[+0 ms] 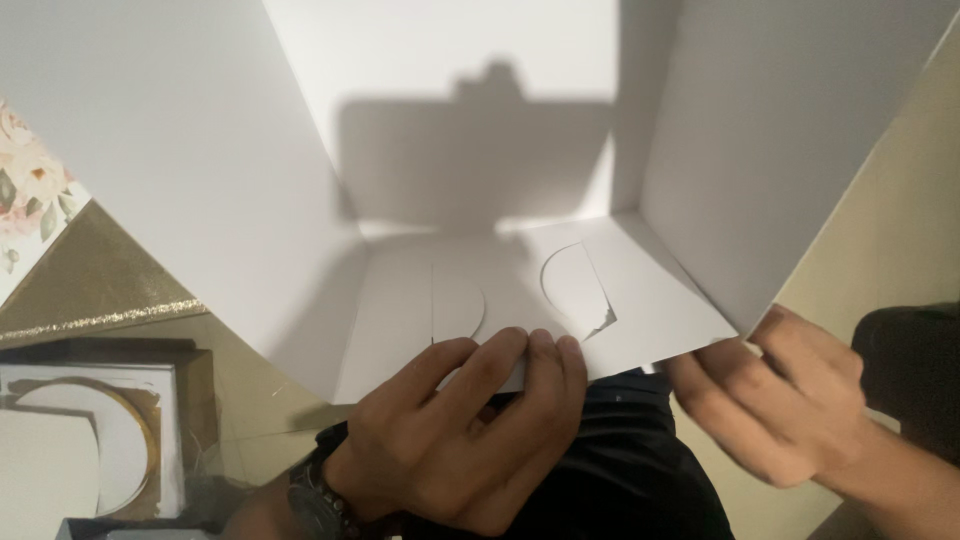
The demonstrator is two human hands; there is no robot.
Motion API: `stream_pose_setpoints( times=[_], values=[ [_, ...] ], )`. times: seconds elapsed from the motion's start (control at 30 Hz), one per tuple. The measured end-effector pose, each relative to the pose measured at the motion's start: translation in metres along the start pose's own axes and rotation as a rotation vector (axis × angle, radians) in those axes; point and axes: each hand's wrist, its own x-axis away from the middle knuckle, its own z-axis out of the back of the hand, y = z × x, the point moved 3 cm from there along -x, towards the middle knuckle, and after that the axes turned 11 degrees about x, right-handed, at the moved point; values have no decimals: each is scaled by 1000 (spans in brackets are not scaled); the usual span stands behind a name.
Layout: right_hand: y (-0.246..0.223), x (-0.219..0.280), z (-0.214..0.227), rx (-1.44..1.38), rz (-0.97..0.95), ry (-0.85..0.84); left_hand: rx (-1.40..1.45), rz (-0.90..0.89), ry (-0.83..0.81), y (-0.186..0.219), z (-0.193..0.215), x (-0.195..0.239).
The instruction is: The person assembles a white cardboard box by folding its flaps and tucking them into slots to form a cube. They then place a floral-patterned lid with a clear window onto the assembled base. The person handles the finished box and places it on the floor next to other similar boxes.
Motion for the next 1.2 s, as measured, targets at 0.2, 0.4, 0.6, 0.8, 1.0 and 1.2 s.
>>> stream_pose_setpoints(
  times=[0.2, 0.4, 0.6, 0.8, 1.0, 1.2],
  values=[
    [20, 7, 6, 23, -104, -174, 4, 73, -34, -3, 10, 5],
    [71, 25, 0, -315, -335, -198, -20, 71, 19, -30, 19, 9],
    [151, 64, -27, -542, -417, -161, 36, -13, -117, -81, 50, -14],
    [171, 21, -36, -213, -402, -322, 386, 20, 1, -96, 51, -29],
    [92, -51, 37, -117, -285, -29, 493, 9, 105, -88, 51, -47],
    [70, -118, 45, -115, -228, -27, 480, -41, 181, -90, 46, -43]
  ],
)
